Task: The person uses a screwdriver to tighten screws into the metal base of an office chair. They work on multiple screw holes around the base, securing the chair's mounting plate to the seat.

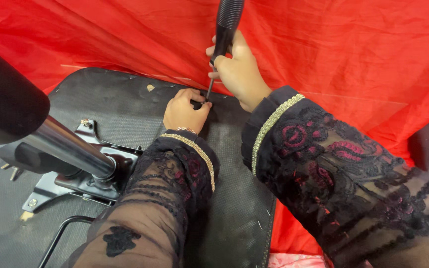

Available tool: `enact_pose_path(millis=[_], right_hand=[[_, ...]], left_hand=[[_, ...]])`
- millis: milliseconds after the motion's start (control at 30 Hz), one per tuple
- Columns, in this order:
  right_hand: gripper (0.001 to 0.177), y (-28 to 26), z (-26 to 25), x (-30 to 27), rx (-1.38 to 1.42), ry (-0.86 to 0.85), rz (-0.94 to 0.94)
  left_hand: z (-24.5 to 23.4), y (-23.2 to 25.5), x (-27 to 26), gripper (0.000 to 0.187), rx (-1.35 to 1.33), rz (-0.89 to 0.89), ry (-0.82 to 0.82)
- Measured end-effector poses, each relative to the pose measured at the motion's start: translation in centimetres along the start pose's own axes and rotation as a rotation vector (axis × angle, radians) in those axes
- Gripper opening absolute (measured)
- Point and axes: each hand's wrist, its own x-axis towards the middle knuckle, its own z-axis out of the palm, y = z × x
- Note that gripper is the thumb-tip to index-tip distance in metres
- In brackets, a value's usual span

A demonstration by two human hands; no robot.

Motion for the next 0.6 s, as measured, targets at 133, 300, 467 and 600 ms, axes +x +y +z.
enact_pose_path(millis=[133, 300, 467, 600], right_hand=[[0.047, -0.18, 0.45, -0.47, -0.101, 0.056, -0.006], [0.044, -0.97, 0.0, -0.5, -0.26, 0.064, 0.021], [0.05, -0.83, -0.19, -0.01, -0.136, 0.055, 0.025], [0.044, -0.67, -0.02, -0.06, -0.018, 0.044, 0.093]], left_hand=[[0.16, -0.15, -0.33, 0.016, 0.007, 0.094, 0.072], [0.5, -0.4, 0.04, 0.013, -0.01, 0.095, 0.076], [0.04, -0.03, 0.09, 0.018, -0.011, -0.014, -0.019], [0.1, -0.04, -0.27, 0.018, 0.013, 0.078, 0.053]])
